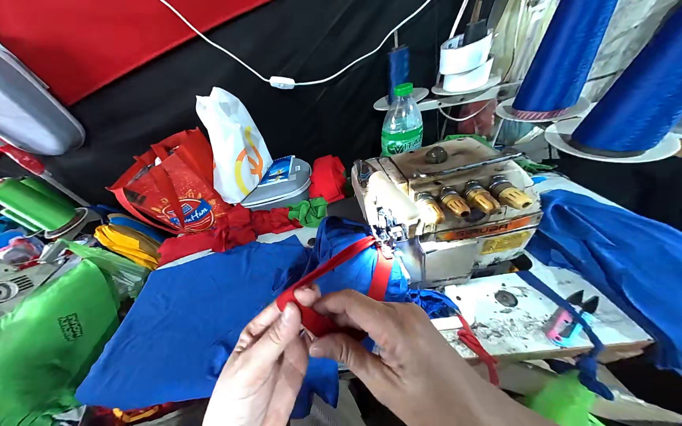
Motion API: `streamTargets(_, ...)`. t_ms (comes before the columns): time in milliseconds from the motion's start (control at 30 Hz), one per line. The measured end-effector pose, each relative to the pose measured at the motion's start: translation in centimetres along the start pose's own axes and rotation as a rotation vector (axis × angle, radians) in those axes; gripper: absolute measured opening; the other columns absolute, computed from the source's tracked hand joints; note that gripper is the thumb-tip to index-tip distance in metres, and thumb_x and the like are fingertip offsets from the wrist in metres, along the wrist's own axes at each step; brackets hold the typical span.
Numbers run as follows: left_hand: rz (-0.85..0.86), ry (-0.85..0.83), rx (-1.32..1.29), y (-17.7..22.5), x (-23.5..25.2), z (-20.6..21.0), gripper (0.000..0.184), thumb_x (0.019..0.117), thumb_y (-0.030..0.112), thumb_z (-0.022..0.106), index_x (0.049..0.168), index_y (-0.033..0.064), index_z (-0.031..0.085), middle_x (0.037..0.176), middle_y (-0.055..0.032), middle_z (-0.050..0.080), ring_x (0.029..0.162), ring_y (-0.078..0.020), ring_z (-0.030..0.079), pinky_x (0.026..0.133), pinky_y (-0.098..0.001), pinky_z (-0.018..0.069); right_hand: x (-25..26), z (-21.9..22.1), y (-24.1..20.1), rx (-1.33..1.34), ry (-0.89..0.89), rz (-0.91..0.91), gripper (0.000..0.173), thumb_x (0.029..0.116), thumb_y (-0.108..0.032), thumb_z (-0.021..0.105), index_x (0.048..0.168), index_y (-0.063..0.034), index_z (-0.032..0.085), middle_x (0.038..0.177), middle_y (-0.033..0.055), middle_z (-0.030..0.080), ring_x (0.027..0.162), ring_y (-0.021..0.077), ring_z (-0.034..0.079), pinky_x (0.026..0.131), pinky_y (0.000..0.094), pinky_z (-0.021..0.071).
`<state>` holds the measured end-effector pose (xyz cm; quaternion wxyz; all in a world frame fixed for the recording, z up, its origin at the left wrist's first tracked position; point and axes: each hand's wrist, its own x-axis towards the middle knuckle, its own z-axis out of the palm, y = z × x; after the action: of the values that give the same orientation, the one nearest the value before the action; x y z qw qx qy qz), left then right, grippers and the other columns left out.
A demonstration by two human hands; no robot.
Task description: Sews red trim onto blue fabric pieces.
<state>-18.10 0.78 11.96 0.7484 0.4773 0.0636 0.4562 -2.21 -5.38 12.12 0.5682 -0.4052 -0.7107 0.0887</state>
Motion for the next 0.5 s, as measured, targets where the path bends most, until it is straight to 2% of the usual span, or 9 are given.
streamTargets(167, -0.07, -0.112, -0.011, -1.1, -0.5, 0.8, 0.022, 0.1006, 0.021, 0.062, 0.111, 0.0081, 0.078, 0.116, -0.004, 0.073, 0.112, -0.0112, 0.067, 0.1, -0.0298, 0.0529, -1.9, -0.7, -0.2, 0.057, 0.023, 0.042, 0.024, 0.1029, -0.021, 0.06, 0.102, 0.0012, 0.069, 0.083, 0.008, 0.073, 0.076, 0.0057, 0.071, 0.071, 0.0175, 0.0574)
streamTargets(267, -0.223, -0.262, 0.062, -1.5, -0.5, 0.8, 0.034, 0.1061, 0.031, 0.051, 0.121, 0.0101, 0.074, 0.123, 0.0007, 0.071, 0.115, -0.007, 0.065, 0.102, -0.0269, 0.051, -4.0, -2.2, -1.5, 0.017, 0.017, 0.092, 0.017, 0.0989, -0.011, 0.065, 0.095, 0.0046, 0.069, 0.082, 0.0154, 0.072, 0.076, 0.0131, 0.069, 0.073, 0.0212, 0.0552)
streamTargets(300, -0.269, -0.269, 0.186, -1.6, -0.4, 0.9, 0.041, 0.108, 0.036, 0.045, 0.124, 0.0089, 0.071, 0.123, 0.0025, 0.071, 0.113, -0.0044, 0.065, 0.1, -0.0247, 0.0518, -4.8, -2.8, -1.8, 0.007, 0.01, 0.099, 0.016, 0.0988, -0.01, 0.065, 0.094, 0.0048, 0.069, 0.085, 0.0164, 0.072, 0.08, 0.0141, 0.07, 0.076, 0.0214, 0.0551)
streamTargets(333, -0.275, -0.248, 0.382, -1.7, -0.2, 0.9, 0.044, 0.1103, 0.035, 0.038, 0.125, 0.007, 0.069, 0.12, 0.0049, 0.072, 0.106, -0.0003, 0.066, 0.094, -0.0208, 0.0535, -5.6, -3.2, -1.8, 0.026, 0.007, 0.099, 0.016, 0.0991, -0.008, 0.065, 0.093, 0.0058, 0.069, 0.087, 0.0182, 0.072, 0.084, 0.0163, 0.07, 0.08, 0.0229, 0.055)
streamTargets(367, -0.243, -0.23, 0.609, -2.1, 0.2, 0.8, 0.042, 0.1112, 0.027, 0.033, 0.121, 0.0038, 0.067, 0.115, 0.0064, 0.07, 0.096, 0.0033, 0.064, 0.086, -0.0175, 0.0532, -6.4, -3.6, -1.6, 0.053, 0.006, 0.088, 0.016, 0.0994, -0.008, 0.065, 0.093, 0.0068, 0.069, 0.091, 0.0203, 0.072, 0.091, 0.0187, 0.071, 0.085, 0.025, 0.0557)
streamTargets(400, -0.175, -0.216, 0.826, -2.7, 1.0, 0.2, 0.038, 0.1095, 0.019, 0.035, 0.116, 0.0023, 0.068, 0.111, 0.0049, 0.07, 0.089, 0.0039, 0.062, 0.079, -0.0165, 0.052, -7.0, -4.0, -1.3, 0.077, 0.011, 0.072, 0.016, 0.0993, -0.007, 0.065, 0.094, 0.0072, 0.068, 0.095, 0.0213, 0.072, 0.098, 0.0201, 0.071, 0.092, 0.0259, 0.055)
streamTargets(433, -0.077, -0.204, 1.016, -3.5, 2.0, -0.9, 0.033, 0.1075, 0.014, 0.04, 0.118, 0.0021, 0.069, 0.109, 0.0024, 0.071, 0.085, 0.002, 0.062, 0.076, -0.0177, 0.0523, -7.5, -4.2, -1.0, 0.094, 0.021, 0.057, 0.016, 0.0989, -0.007, 0.066, 0.094, 0.0076, 0.068, 0.098, 0.0217, 0.071, 0.104, 0.0209, 0.069, 0.097, 0.0263, 0.0528)
streamTargets(467, 0.049, -0.186, 1.189, -4.4, 3.2, -2.1, 0.03, 0.105, 0.011, 0.044, 0.118, 0.0037, 0.07, 0.11, 0.0002, 0.072, 0.085, -0.0008, 0.064, 0.076, -0.0203, 0.0536, -7.8, -4.4, -0.8, 0.094, 0.033, 0.038, 0.015, 0.0986, -0.007, 0.067, 0.093, 0.0072, 0.067, 0.098, 0.0211, 0.07, 0.107, 0.0215, 0.067, 0.102, 0.0273, 0.0503)
streamTargets(500, 0.176, -0.174, 1.35, -5.1, 4.4, -3.4, 0.029, 0.1028, 0.01, 0.048, 0.119, 0.0059, 0.071, 0.113, -0.0016, 0.073, 0.091, -0.0051, 0.067, 0.08, -0.0248, 0.0564, -8.0, -4.6, -0.5, 0.079, 0.049, 0.019, 0.015, 0.0986, -0.008, 0.067, 0.093, 0.0061, 0.066, 0.098, 0.0195, 0.069, 0.109, 0.0214, 0.066, 0.105, 0.0288, 0.0482)
